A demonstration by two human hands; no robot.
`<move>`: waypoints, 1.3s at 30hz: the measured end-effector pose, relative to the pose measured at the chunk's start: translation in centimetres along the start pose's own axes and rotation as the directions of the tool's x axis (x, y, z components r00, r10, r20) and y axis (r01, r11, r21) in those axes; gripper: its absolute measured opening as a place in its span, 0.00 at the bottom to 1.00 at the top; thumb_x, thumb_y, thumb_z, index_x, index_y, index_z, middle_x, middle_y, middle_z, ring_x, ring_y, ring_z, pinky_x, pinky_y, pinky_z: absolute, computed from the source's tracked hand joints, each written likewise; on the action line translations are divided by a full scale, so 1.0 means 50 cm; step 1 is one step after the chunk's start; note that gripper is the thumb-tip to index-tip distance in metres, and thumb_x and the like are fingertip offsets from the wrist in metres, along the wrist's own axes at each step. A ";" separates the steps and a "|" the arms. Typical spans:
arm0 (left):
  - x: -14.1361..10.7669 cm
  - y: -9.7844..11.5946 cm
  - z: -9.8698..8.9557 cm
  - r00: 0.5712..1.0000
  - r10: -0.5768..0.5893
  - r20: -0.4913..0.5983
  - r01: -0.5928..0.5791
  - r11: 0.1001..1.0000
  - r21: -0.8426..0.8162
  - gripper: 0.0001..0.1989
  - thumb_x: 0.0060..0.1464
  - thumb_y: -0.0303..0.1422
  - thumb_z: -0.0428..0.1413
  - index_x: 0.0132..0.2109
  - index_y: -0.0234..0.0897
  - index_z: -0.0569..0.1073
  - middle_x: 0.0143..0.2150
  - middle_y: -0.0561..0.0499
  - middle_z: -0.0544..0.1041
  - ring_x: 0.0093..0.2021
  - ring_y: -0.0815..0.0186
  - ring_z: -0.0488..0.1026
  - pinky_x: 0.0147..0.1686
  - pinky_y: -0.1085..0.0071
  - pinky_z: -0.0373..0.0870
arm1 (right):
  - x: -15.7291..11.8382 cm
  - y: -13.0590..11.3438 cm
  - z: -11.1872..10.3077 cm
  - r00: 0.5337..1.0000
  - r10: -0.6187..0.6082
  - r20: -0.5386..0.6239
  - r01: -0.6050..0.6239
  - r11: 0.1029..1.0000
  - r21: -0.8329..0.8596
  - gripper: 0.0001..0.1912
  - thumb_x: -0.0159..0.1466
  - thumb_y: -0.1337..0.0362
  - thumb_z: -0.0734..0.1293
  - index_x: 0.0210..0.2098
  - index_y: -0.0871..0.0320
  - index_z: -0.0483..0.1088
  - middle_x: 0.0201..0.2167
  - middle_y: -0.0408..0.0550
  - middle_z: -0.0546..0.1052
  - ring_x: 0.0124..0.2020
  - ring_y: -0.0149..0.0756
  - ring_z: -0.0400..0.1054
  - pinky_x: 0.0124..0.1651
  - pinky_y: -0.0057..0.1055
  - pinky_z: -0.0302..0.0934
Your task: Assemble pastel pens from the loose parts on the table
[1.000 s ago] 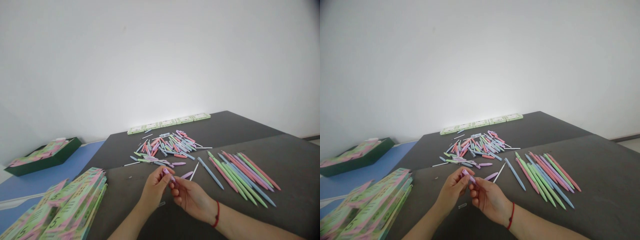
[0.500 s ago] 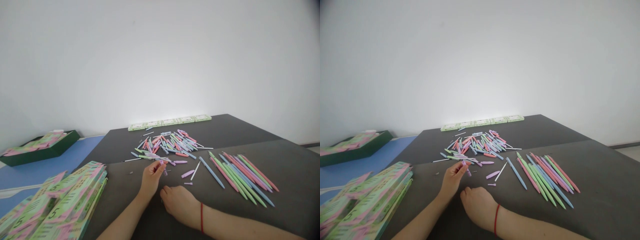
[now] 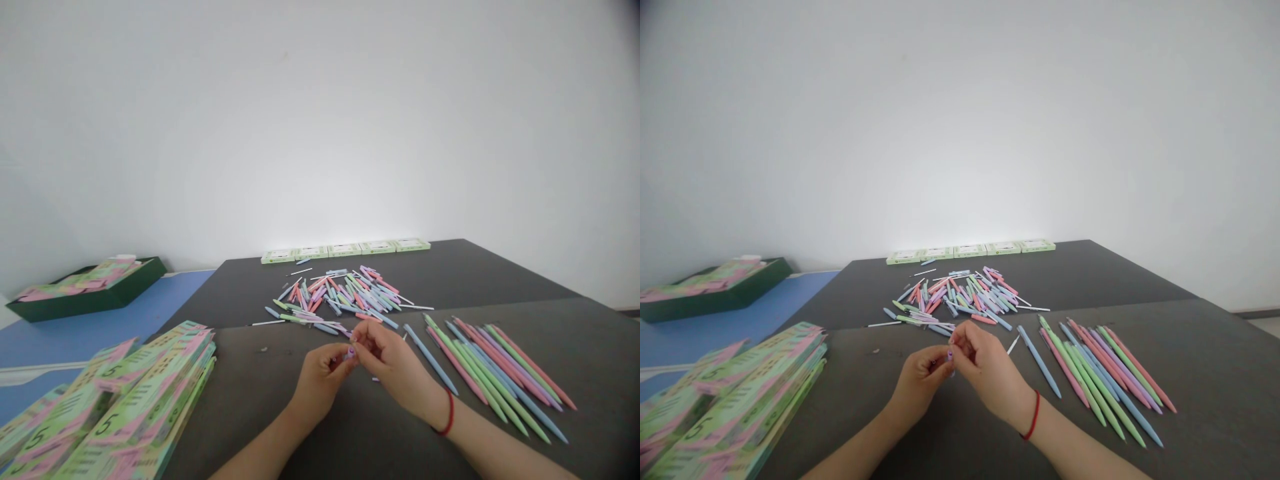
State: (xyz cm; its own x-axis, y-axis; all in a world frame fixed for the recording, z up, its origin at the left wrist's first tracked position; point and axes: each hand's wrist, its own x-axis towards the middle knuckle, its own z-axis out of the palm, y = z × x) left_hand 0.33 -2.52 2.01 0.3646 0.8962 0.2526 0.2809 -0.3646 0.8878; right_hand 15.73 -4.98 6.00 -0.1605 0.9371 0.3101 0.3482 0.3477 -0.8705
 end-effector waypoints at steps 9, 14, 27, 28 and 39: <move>0.005 -0.005 -0.002 1.000 -0.030 0.006 0.031 0.999 -0.028 0.11 0.53 0.37 0.54 0.34 0.35 0.78 0.25 0.54 0.73 0.26 0.68 0.65 0.28 0.75 0.60 | -0.013 0.011 -0.002 0.998 -0.056 0.002 0.056 0.980 -0.192 0.08 0.62 0.67 0.61 0.42 0.56 0.61 0.24 0.39 0.66 0.24 0.31 0.60 0.27 0.26 0.53; 0.011 -0.013 -0.002 0.999 -0.050 -0.009 0.049 0.997 -0.053 0.12 0.54 0.37 0.53 0.33 0.33 0.76 0.24 0.54 0.72 0.25 0.68 0.65 0.27 0.75 0.61 | -0.028 -0.003 0.004 0.993 -0.108 0.049 0.118 0.930 -0.349 0.05 0.61 0.69 0.61 0.38 0.55 0.63 0.24 0.39 0.66 0.22 0.30 0.60 0.26 0.26 0.52; -0.004 -0.011 0.015 0.999 0.040 0.015 -0.040 0.999 0.010 0.07 0.42 0.21 0.51 0.24 0.34 0.70 0.27 0.52 0.75 0.29 0.65 0.67 0.28 0.74 0.62 | -0.003 -0.029 0.039 0.950 -0.126 0.285 0.311 0.438 -0.843 0.04 0.61 0.72 0.64 0.33 0.57 0.68 0.31 0.47 0.73 0.32 0.38 0.69 0.23 0.30 0.50; -0.003 -0.013 0.014 0.999 0.042 0.012 -0.042 0.999 0.017 0.06 0.43 0.22 0.51 0.24 0.35 0.70 0.27 0.51 0.75 0.29 0.65 0.67 0.28 0.73 0.61 | -0.005 -0.028 0.044 0.950 -0.125 0.287 0.312 0.424 -0.850 0.04 0.61 0.72 0.64 0.33 0.57 0.68 0.31 0.48 0.73 0.31 0.38 0.69 0.22 0.30 0.50; 0.006 -0.020 0.010 0.999 0.033 -0.003 -0.032 0.998 0.045 0.07 0.46 0.23 0.51 0.23 0.34 0.70 0.22 0.55 0.71 0.25 0.68 0.64 0.25 0.75 0.58 | -0.002 -0.030 0.036 0.981 -0.057 0.184 0.186 0.526 -0.830 0.03 0.63 0.69 0.62 0.34 0.57 0.68 0.33 0.46 0.73 0.29 0.36 0.70 0.25 0.29 0.53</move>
State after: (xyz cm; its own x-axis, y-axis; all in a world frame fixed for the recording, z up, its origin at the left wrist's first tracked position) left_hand 0.60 -2.01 1.02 0.3707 0.8847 0.2828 0.3085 -0.4045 0.8610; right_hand 13.57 -5.65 6.60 -0.3475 0.8937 0.2838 0.9196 0.3839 -0.0831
